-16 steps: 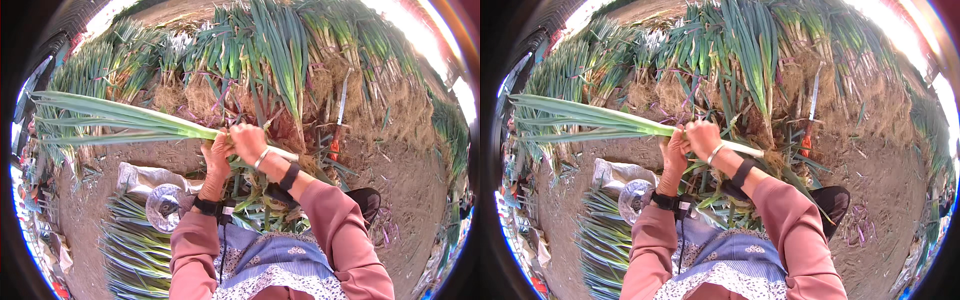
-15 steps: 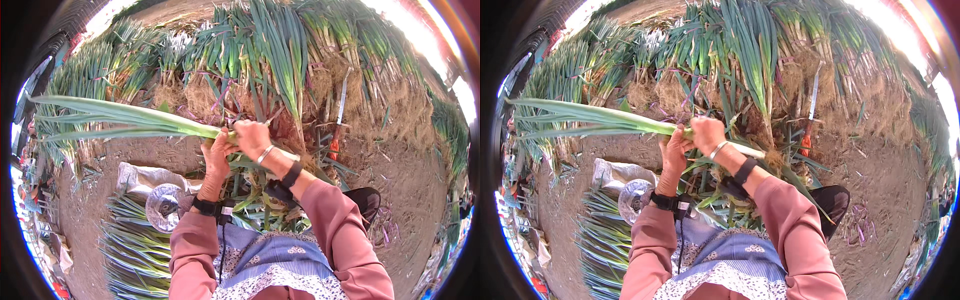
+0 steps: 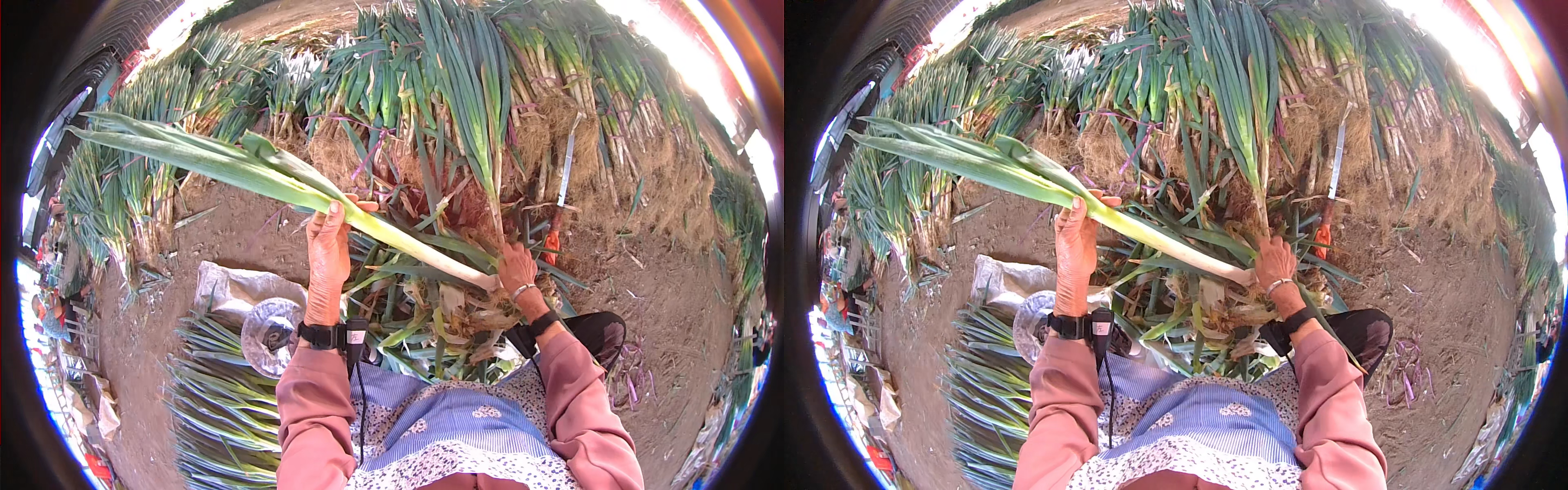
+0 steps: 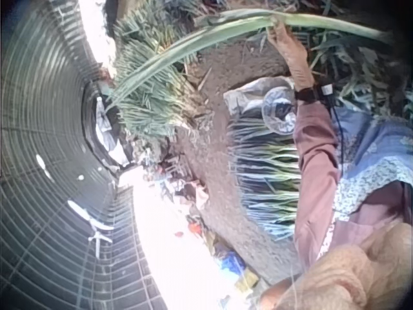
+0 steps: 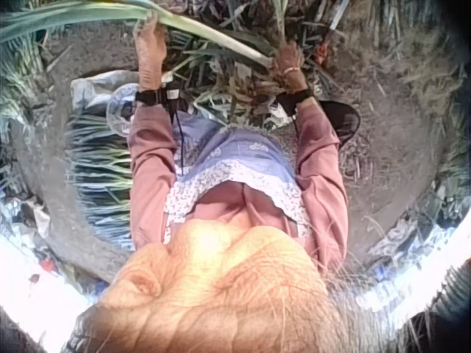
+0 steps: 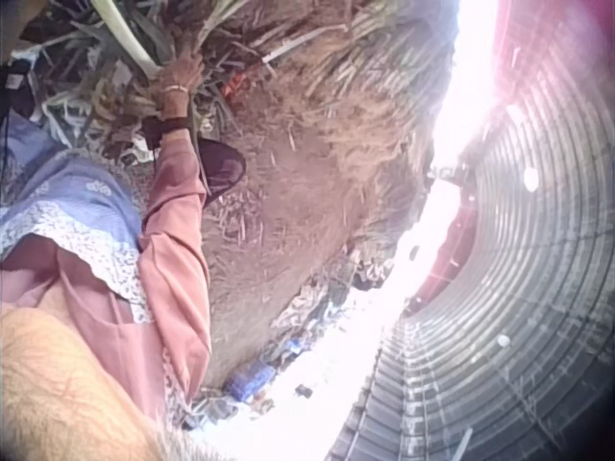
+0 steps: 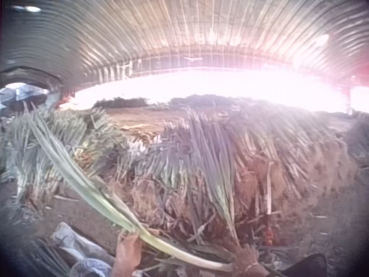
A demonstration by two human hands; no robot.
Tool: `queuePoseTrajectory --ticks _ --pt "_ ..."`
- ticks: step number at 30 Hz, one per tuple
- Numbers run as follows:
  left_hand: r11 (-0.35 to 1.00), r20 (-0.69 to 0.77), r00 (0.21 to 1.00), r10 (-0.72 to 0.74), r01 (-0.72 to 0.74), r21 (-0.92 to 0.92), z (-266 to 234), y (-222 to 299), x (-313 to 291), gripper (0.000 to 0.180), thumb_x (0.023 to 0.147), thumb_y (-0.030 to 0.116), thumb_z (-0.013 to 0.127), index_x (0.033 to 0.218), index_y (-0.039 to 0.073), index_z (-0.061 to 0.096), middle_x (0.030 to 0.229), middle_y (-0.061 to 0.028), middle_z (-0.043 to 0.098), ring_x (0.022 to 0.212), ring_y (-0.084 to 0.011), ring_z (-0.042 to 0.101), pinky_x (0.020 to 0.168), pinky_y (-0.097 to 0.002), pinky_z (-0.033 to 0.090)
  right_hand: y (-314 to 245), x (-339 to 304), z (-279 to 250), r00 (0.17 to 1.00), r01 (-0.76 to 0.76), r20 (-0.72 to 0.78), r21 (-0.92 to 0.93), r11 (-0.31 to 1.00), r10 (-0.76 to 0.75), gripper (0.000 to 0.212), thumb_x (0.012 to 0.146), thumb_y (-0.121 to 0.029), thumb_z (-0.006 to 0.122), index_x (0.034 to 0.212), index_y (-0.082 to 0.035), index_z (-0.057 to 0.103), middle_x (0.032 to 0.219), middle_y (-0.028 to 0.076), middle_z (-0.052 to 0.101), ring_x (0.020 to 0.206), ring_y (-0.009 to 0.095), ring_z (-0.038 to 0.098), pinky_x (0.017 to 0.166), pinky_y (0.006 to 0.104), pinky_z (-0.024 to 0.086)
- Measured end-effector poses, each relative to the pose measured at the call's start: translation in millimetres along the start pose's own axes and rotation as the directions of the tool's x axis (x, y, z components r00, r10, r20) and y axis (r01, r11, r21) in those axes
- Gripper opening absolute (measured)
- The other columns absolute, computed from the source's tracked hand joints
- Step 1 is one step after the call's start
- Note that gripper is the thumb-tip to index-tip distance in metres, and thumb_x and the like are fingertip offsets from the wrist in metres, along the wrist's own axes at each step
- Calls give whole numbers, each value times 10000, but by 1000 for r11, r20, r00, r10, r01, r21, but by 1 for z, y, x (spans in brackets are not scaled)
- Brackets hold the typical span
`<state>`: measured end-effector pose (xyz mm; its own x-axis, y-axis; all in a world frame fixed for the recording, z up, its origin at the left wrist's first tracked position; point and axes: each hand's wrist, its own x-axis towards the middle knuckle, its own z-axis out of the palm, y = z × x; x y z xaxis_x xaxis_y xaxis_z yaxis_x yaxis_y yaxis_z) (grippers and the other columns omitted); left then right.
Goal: The person picks up a leek from a pile, peels away the outer layers by hand, and places the cleaned leek onto a separate pile before repeating the process with another leek.
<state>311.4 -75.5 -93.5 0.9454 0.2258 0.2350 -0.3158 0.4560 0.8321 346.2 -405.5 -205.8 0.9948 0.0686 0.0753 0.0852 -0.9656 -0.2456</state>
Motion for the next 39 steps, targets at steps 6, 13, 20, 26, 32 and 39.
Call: queuePoseTrajectory --ticks 6,13,20,26,32,39 --pt "997 -10 999 -47 47 -57 7 -8 -1 325 923 299 562 1086 20 591 945 -116 658 918 -226 630 839 -352 465 -117 -7 -59 910 415 -247 535 736 -334 205 783 -198 637 950 -80 621 938 106 617 841 315 608 724 391 487" --pt "967 -194 978 -74 23 -254 3 -16 -5 319 916 257 584 1148 40 552 1001 -72 611 890 -175 581 841 -351 469 -151 -10 -66 889 454 -260 617 643 -378 185 716 -146 703 855 -69 609 805 82 583 786 303 593 673 393 465" --pt "796 -187 948 -256 96 -598 -12 -30 -2 369 920 408 531 1016 54 493 820 -77 517 798 -226 513 864 -430 428 -166 -10 -31 700 654 -547 230 721 -460 192 689 -117 659 865 -58 610 803 48 551 808 245 524 717 346 442" --pt "859 -360 907 -217 2 -512 -20 -39 0 421 894 448 568 991 48 480 824 -85 519 792 -235 517 815 -407 456 -173 -2 -17 633 662 -455 -100 743 -626 282 705 -100 582 947 41 610 860 125 581 842 263 541 728 368 472" --pt "901 -371 918 -142 -35 -432 -7 -36 -7 398 901 438 553 978 53 489 850 -84 529 826 -240 520 879 -438 435 -171 -4 -21 725 601 -379 -60 797 -575 237 714 -116 576 908 15 609 855 121 598 828 262 557 728 370 472" --pt "901 -372 920 -123 -53 -430 -7 -34 -5 425 902 440 551 979 28 482 876 -92 519 847 -241 528 915 -455 452 -167 -6 -20 701 602 -560 133 788 -442 189 702 -94 580 869 -7 600 907 122 616 828 271 570 739 376 474"
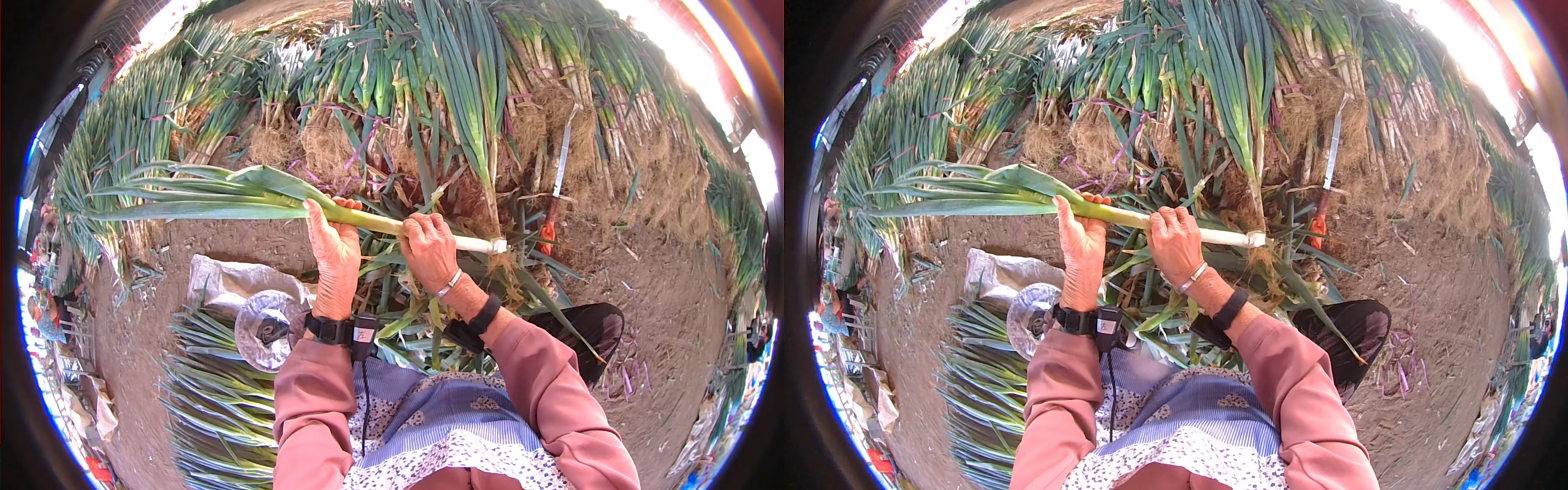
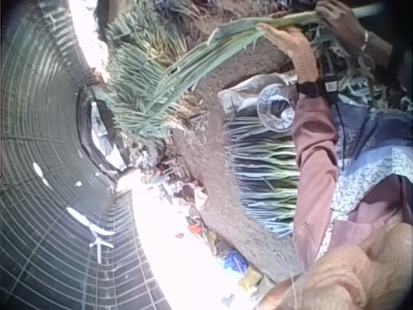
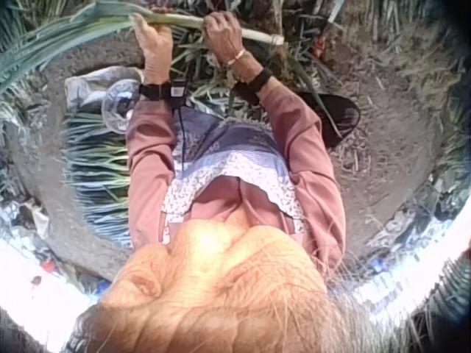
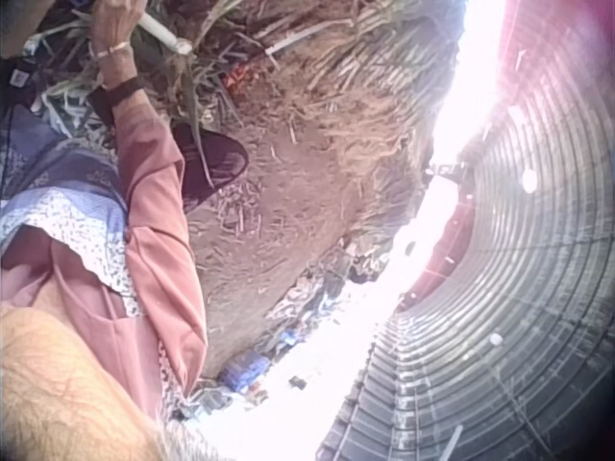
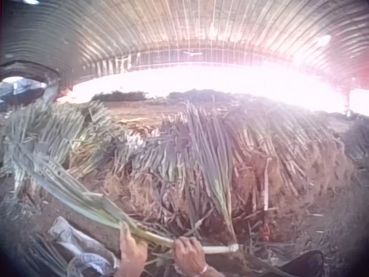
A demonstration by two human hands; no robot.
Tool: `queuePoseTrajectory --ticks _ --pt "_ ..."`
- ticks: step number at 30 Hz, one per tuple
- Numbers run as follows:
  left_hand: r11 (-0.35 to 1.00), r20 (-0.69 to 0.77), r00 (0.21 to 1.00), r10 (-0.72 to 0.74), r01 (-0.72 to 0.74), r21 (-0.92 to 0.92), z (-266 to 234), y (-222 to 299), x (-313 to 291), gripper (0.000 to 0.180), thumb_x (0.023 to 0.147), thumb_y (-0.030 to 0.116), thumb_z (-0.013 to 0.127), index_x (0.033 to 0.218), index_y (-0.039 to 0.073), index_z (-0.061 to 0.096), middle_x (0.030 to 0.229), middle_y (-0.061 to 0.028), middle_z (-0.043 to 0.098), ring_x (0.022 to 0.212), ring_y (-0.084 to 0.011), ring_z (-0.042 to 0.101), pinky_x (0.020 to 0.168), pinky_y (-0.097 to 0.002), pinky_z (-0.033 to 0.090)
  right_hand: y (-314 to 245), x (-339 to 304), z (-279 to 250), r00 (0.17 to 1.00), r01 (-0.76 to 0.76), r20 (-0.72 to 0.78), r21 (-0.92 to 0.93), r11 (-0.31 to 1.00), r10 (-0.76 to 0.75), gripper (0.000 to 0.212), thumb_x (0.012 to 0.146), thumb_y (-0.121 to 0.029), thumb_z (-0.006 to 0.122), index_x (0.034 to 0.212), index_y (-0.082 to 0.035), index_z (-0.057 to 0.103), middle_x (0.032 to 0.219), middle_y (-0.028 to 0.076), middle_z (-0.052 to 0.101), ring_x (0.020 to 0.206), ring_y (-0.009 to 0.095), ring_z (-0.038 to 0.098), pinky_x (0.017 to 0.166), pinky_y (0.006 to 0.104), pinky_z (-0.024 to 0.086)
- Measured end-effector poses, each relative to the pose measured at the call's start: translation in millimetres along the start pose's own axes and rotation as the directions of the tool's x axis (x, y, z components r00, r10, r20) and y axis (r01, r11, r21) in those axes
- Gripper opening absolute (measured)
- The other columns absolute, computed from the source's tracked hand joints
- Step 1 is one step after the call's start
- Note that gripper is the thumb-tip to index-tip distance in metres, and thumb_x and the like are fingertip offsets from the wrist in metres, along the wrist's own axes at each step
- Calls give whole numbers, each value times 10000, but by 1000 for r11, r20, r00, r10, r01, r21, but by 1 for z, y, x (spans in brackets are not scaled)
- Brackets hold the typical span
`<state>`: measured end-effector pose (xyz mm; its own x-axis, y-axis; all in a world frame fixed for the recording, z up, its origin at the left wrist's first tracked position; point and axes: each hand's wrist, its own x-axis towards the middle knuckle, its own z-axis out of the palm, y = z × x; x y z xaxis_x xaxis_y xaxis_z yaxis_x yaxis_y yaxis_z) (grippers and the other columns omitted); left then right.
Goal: The person picks up a leek from a pile, peels away the outer layers by hand, and places the cleaned leek onto a separate pile before repeating the process with another leek.
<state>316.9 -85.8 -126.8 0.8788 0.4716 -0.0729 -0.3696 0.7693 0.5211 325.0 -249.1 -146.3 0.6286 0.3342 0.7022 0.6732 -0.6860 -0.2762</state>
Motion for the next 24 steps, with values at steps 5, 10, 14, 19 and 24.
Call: queuePoseTrajectory --ticks 5,10,14,19,24 --pt "1000 -119 993 1 0 8 -4 -9 4 424 911 451 540 988 45 447 838 -106 525 808 -248 536 820 -428 475 11 -5 0 993 85 94 -106 991 -75 212 696 -99 576 874 11 611 940 135 614 873 275 570 763 386 465" --pt "1000 -175 985 -6 7 8 -10 -11 6 425 915 447 536 983 40 435 838 -123 525 800 -267 537 808 -424 481 11 -3 1 972 172 192 -197 965 -134 214 704 -114 571 871 12 617 898 131 615 876 261 565 747 373 458" --pt "999 -147 989 18 -14 30 -9 -16 7 428 913 453 536 979 41 440 831 -119 524 799 -265 537 804 -420 478 18 -1 7 974 123 211 -180 976 -84 155 697 -111 587 820 -17 597 843 111 602 841 261 568 728 375 464" --pt "999 -98 995 -16 19 30 -9 -12 5 459 876 486 568 967 49 462 860 -102 520 821 -248 523 859 -451 462 18 -2 10 993 2 121 -75 997 7 92 693 -100 594 760 -43 570 812 101 579 858 275 556 678 386 469" --pt "998 -82 994 -67 67 8 -2 -6 2 482 878 532 542 909 55 476 752 -80 508 706 -222 510 737 -403 461 22 5 2 867 -426 320 77 901 382 100 698 -146 600 759 -73 570 776 112 601 782 311 590 680 404 474"
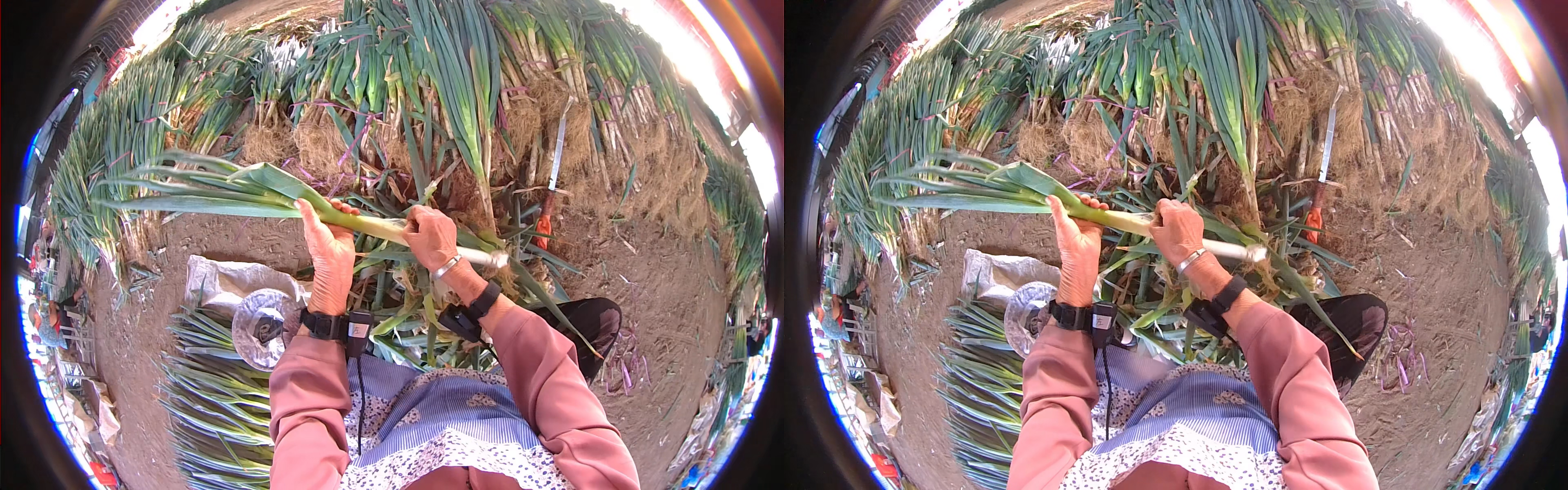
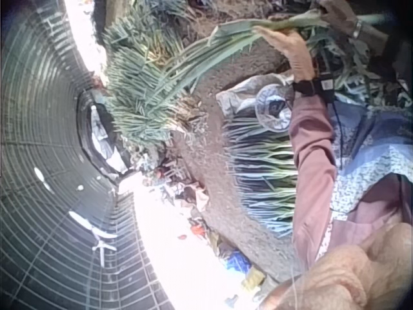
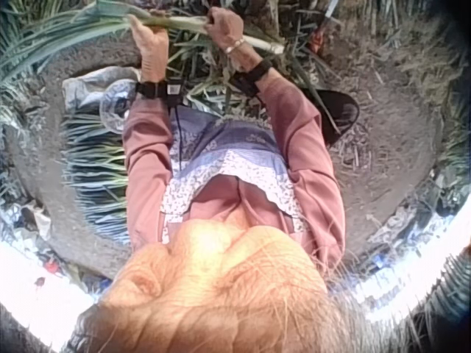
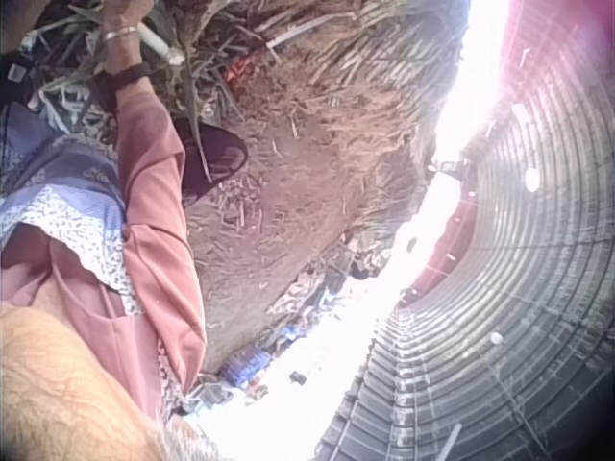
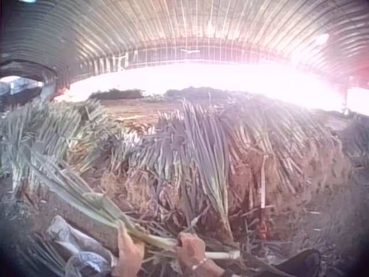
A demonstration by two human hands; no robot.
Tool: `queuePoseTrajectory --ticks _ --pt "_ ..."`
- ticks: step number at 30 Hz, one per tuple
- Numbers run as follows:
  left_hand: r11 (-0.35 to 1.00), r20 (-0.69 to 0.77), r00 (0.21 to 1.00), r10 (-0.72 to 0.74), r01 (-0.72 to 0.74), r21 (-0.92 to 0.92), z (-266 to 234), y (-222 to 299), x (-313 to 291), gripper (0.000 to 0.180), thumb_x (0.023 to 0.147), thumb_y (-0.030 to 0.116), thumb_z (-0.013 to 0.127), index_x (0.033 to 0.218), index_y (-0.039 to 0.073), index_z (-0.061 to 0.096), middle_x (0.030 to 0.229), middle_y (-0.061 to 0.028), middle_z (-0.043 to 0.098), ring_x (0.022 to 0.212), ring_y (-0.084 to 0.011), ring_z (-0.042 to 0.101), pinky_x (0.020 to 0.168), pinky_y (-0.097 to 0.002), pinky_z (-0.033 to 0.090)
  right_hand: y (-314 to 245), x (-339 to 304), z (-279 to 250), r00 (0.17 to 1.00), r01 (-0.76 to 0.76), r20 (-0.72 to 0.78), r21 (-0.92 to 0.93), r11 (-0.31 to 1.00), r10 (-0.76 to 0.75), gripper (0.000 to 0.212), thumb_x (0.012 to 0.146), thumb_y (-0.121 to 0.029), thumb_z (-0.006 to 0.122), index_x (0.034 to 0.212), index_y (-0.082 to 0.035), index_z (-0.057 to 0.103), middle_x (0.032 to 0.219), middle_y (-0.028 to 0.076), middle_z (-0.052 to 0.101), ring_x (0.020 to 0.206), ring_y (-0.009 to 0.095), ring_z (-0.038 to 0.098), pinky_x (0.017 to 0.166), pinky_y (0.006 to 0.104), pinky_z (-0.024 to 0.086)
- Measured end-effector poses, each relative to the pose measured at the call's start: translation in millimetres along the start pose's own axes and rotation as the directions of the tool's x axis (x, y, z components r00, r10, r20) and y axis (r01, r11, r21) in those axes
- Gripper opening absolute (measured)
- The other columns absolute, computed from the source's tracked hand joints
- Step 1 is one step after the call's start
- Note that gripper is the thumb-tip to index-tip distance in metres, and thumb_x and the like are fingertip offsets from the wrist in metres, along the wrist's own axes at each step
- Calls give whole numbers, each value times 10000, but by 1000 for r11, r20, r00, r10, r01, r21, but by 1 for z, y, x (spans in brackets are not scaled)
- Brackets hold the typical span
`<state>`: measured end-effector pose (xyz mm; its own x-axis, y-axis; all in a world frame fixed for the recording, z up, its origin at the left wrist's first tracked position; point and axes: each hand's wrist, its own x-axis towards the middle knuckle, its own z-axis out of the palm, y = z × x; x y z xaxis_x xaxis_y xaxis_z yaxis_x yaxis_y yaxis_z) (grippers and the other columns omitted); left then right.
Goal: The person picks up a leek from a pile, peels away the outer layers by hand, and places the cleaned leek onto a separate pile before repeating the process with another leek.
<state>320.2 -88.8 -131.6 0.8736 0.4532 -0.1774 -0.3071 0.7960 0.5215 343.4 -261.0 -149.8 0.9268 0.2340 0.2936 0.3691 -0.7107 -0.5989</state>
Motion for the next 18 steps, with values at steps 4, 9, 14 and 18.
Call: queuePoseTrajectory --ticks 4,9,14,18 --pt "997 221 974 -49 62 -52 3 11 -1 552 808 626 565 827 75 548 680 -40 505 642 -190 480 660 -372 426 6 -5 -6 978 -190 141 337 922 150 139 698 -144 573 786 -54 632 685 158 605 664 309 604 616 409 451" --pt "988 424 899 -110 144 -50 11 23 7 632 833 698 424 735 89 564 585 -18 440 670 -206 467 773 -408 391 1 -13 -15 866 -485 470 706 516 170 157 746 -129 555 762 11 622 593 38 543 540 104 482 530 271 392" --pt "994 579 811 -85 108 -5 24 25 9 561 847 656 452 720 114 512 539 -4 416 714 -196 435 844 -397 353 -1 -17 -16 717 -697 644 650 303 266 140 766 -112 546 727 5 612 582 1 509 516 82 451 458 269 353" --pt "997 715 697 -54 74 3 27 31 7 509 836 635 484 710 144 444 481 32 382 610 -160 403 743 -345 335 1 -31 -18 663 -744 722 607 281 197 212 818 -207 579 742 -10 602 595 1 504 509 90 451 450 270 355"
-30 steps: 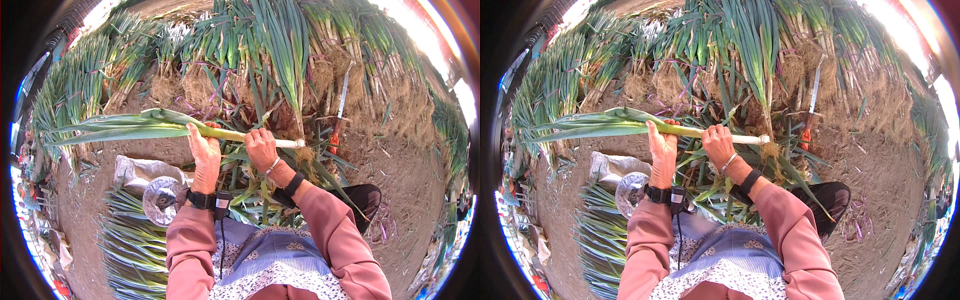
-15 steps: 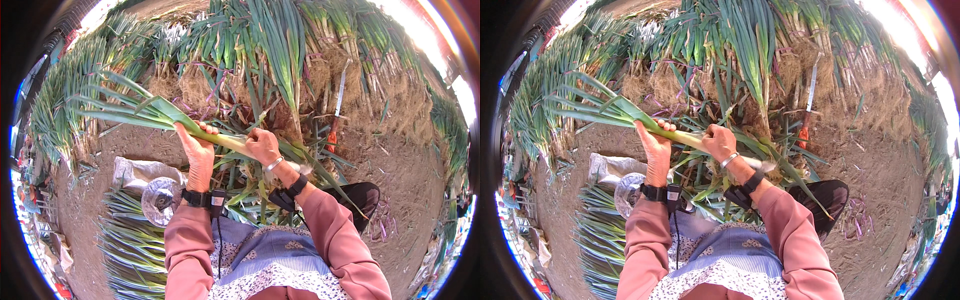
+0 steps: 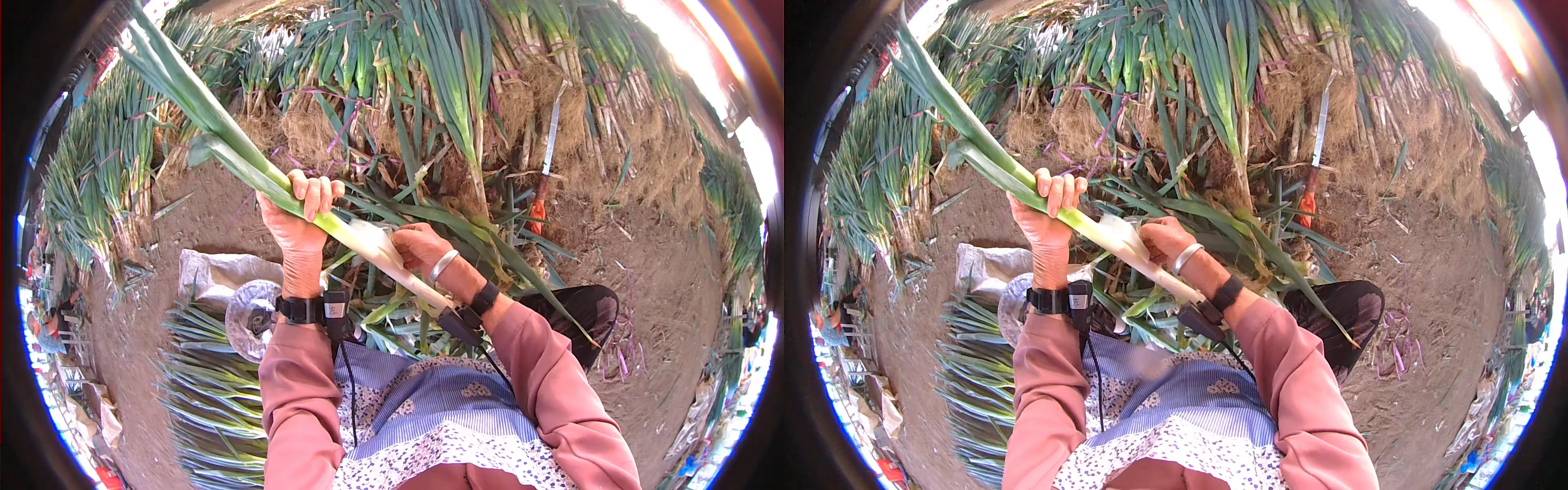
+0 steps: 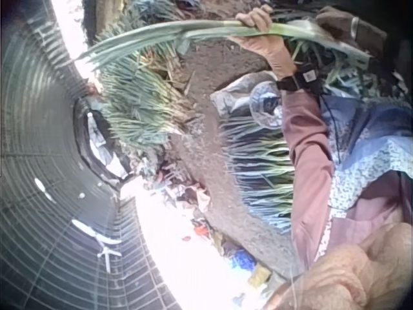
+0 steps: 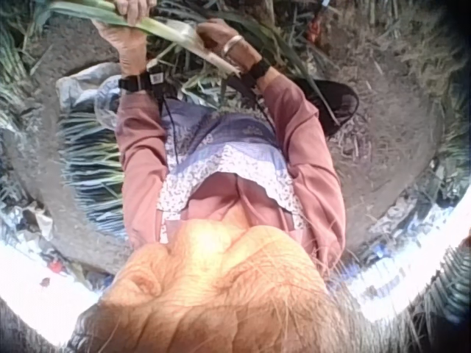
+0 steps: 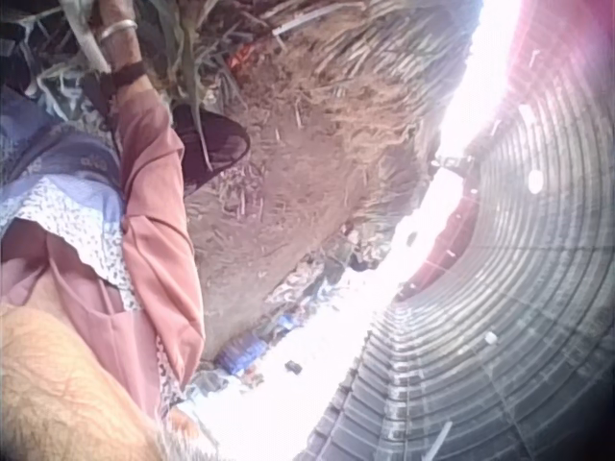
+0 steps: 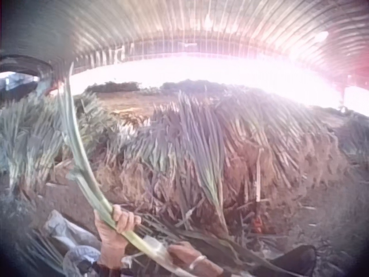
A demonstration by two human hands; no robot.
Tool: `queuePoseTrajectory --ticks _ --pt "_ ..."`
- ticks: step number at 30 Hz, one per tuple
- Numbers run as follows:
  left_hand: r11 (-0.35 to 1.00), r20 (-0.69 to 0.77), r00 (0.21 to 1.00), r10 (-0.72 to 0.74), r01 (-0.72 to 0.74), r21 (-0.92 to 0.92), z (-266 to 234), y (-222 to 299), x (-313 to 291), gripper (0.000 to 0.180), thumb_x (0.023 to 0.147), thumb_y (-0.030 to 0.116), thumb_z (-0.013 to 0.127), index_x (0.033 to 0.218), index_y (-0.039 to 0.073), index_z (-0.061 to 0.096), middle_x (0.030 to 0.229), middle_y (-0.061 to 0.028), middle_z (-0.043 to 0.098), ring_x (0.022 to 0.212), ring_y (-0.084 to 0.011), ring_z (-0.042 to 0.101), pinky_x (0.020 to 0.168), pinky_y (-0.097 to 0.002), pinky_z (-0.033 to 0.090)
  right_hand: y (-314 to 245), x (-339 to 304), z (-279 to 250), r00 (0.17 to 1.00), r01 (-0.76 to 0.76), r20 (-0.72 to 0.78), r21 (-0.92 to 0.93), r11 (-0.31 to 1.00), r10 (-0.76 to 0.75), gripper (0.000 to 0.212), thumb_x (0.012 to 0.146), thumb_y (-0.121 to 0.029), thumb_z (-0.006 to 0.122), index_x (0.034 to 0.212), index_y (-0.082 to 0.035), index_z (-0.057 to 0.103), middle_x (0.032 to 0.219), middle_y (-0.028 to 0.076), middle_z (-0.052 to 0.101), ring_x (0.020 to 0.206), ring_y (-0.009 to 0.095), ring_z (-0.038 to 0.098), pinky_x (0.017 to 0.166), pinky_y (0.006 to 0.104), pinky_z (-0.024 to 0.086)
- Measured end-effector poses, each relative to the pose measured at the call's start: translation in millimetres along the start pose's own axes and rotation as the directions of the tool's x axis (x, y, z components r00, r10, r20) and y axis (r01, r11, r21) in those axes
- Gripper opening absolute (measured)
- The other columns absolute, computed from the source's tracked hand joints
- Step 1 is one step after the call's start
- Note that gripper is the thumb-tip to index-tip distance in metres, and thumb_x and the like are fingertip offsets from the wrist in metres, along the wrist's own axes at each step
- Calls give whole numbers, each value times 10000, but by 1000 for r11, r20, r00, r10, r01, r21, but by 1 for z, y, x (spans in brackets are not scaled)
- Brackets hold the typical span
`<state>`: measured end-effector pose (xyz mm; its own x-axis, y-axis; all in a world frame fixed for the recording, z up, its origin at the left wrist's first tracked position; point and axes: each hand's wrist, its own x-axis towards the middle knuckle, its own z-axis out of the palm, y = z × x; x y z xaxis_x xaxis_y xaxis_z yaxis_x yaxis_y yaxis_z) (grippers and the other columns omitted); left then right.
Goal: The person picks up a leek from a pile, peels away the outer layers by hand, and places the cleaned leek onto a separate pile before repeating the process with another leek.
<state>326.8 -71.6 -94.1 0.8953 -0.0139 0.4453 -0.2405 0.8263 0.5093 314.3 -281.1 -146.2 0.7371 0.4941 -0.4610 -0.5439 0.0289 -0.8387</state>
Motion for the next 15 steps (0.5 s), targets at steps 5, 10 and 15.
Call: queuePoseTrajectory --ticks 5,10,15 --pt "998 -31 999 -29 31 53 6 1 1 535 834 658 456 711 138 447 477 28 386 544 -145 383 628 -317 316 14 -6 -12 986 128 121 -118 985 -114 485 878 -490 568 927 -8 606 740 -4 556 649 85 492 597 280 420" --pt "999 -77 997 -3 7 54 3 3 -3 546 829 665 462 711 132 456 479 24 387 533 -142 384 618 -310 323 29 -10 3 967 238 102 -29 971 -234 314 889 -297 633 938 11 663 780 -41 576 685 25 458 584 214 400" --pt "1000 -28 1000 -10 10 13 5 3 -3 522 835 642 473 720 133 454 481 33 391 523 -130 378 573 -288 315 28 -3 6 950 311 40 -222 924 -310 202 907 -167 597 993 -4 681 748 -53 588 634 22 467 555 201 394"
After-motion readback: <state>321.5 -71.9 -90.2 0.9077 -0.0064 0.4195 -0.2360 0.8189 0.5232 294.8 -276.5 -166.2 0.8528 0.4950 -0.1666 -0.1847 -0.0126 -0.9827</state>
